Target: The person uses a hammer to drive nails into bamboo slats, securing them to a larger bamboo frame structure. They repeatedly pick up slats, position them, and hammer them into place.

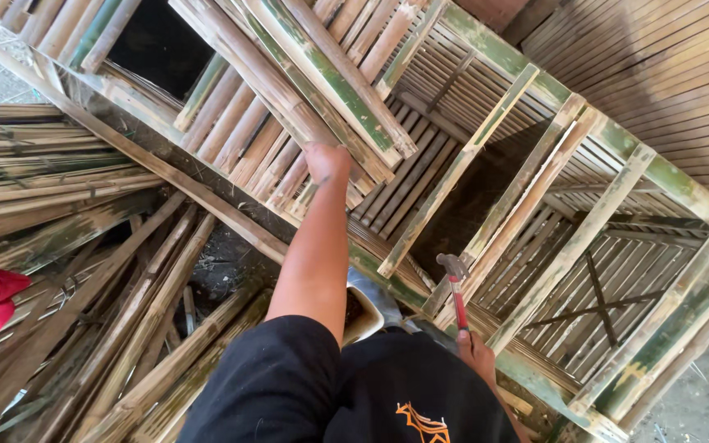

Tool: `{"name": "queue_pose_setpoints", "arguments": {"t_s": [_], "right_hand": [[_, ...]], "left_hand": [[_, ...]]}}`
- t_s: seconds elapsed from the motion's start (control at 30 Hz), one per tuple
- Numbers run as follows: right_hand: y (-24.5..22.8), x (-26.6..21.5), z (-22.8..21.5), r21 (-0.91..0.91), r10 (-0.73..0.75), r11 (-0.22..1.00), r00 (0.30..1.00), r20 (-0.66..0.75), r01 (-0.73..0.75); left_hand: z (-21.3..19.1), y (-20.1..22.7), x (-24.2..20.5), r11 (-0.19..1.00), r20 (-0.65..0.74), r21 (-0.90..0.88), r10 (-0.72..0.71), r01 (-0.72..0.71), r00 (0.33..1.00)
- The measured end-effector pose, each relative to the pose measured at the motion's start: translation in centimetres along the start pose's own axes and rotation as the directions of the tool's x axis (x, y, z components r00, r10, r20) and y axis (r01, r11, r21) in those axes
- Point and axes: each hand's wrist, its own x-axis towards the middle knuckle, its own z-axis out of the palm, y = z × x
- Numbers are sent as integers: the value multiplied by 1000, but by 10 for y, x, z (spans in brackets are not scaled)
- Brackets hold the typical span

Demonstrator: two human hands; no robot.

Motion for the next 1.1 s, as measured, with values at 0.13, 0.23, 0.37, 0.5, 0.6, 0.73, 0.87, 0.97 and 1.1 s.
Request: {"name": "queue_pose_setpoints", "arguments": {"t_s": [0.13, 0.23, 0.37, 0.5, 0.6, 0.73, 0.87, 0.97, 1.1], "right_hand": [[10, 4, -12, 64, -3, 998, 1000, -28, 5], [5, 12, -36, 26, 58, 998, 998, 35, -59], [-45, 20, -93, 214, 2, 976, 990, 139, -32], [-99, 23, -143, 720, -53, 660, 943, 330, -214], [-103, 20, -167, 811, -85, 523, 930, 358, -264], [-77, 10, -164, 789, -49, 561, 942, 333, -250], [-64, -4, -188, 825, 79, 464, 943, 324, -322], [-43, -9, -222, 765, 121, 526, 924, 363, -370], [-5, -8, -273, 690, 100, 649, 935, 341, -321]], "left_hand": [[16, -19, 19, 998, -30, -36, 50, -51, 998], [-8, -35, -4, 813, 384, -543, 15, 212, 923], [-22, -61, -91, 572, 580, -712, 152, 407, 801], [6, -95, -220, 471, 706, -695, 302, 544, 641], [28, -112, -291, 508, 764, -642, 353, 574, 541], [32, -132, -335, 778, 802, -531, 332, 337, 498], [-22, -116, -313, 654, 373, 171, 650, -737, 663], [-77, -77, -285, 277, 300, 438, 851, -855, 430], [-108, -29, -262, -139, 507, 448, 853, -883, 123]]}}
